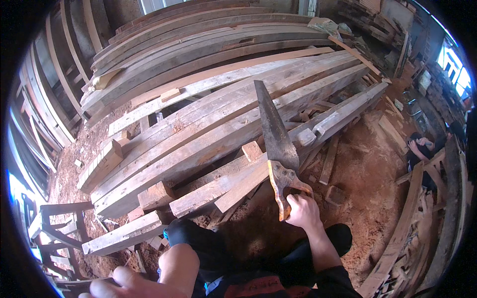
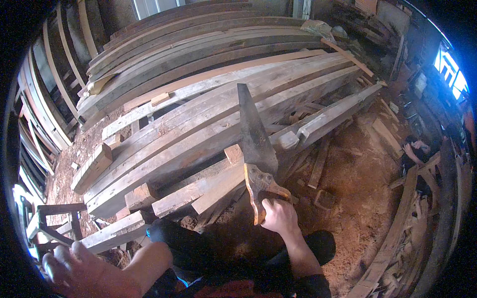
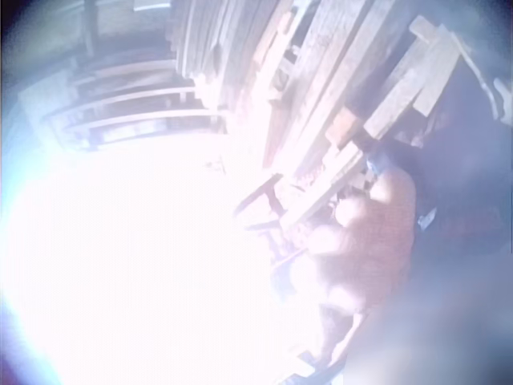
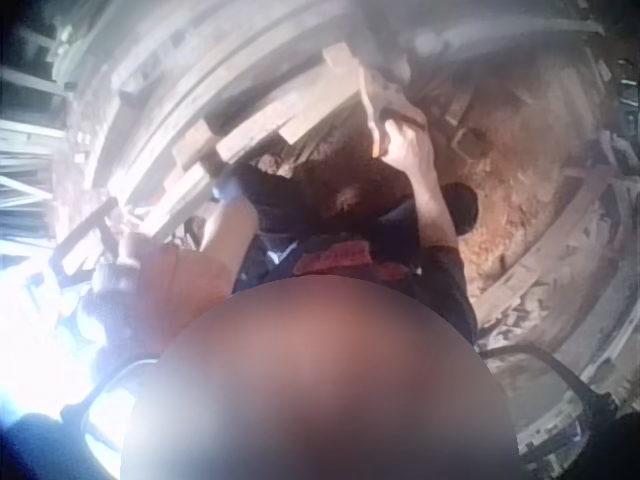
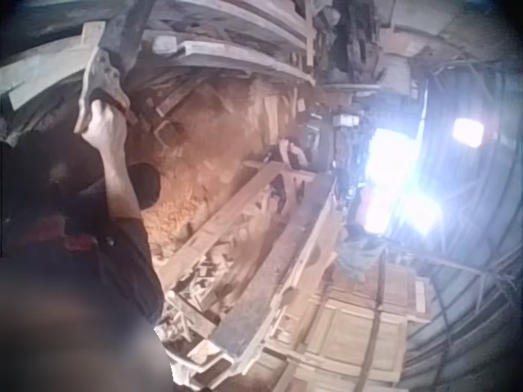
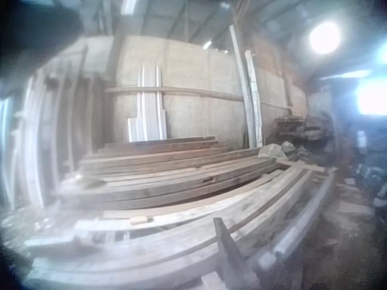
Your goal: The person uses a hand saw to cut a small wooden block resting on a larger plank. They hold the block steady with their left hand and saw with their right hand, producing sawdust as they progress through the cut.
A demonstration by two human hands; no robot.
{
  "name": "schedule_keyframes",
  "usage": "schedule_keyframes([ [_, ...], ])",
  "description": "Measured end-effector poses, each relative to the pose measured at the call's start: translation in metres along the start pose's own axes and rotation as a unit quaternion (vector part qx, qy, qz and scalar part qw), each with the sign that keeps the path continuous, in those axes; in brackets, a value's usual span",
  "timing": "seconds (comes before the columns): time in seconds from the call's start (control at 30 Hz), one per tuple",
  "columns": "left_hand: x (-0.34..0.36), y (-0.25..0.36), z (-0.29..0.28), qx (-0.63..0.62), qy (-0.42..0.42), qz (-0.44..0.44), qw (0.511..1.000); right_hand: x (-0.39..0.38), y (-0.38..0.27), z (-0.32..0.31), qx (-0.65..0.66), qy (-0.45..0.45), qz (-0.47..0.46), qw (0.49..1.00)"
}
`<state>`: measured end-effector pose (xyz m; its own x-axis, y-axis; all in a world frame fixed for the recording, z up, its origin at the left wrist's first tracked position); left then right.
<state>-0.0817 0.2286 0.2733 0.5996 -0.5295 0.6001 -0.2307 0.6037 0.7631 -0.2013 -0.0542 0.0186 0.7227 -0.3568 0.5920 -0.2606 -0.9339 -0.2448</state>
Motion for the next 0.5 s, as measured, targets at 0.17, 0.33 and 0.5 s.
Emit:
schedule_keyframes([
  [0.17,-0.002,0.0,0.003,-0.003,0.002,-0.006,1.0,-0.002,-0.003,0.004,-0.013,-0.015,0.012,1.0],
  [0.33,-0.001,0.002,0.007,-0.013,0.009,-0.02,1.0,-0.003,-0.007,-0.004,-0.03,-0.023,0.018,0.999],
  [0.5,-0.002,0.003,0.011,-0.033,0.016,-0.034,0.999,-0.007,-0.006,0.0,-0.011,-0.013,0.018,1.0],
])
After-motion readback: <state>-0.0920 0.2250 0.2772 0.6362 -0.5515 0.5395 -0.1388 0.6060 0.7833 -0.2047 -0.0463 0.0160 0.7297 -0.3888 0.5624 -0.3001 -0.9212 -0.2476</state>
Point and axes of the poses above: each hand's wrist, its own x-axis towards the middle knuckle, its own z-axis out of the palm, y = z × x, the point moved 3 cm from there along x, towards the middle knuckle, and after that the axes turned 14 degrees about y, right-handed, at the moved point
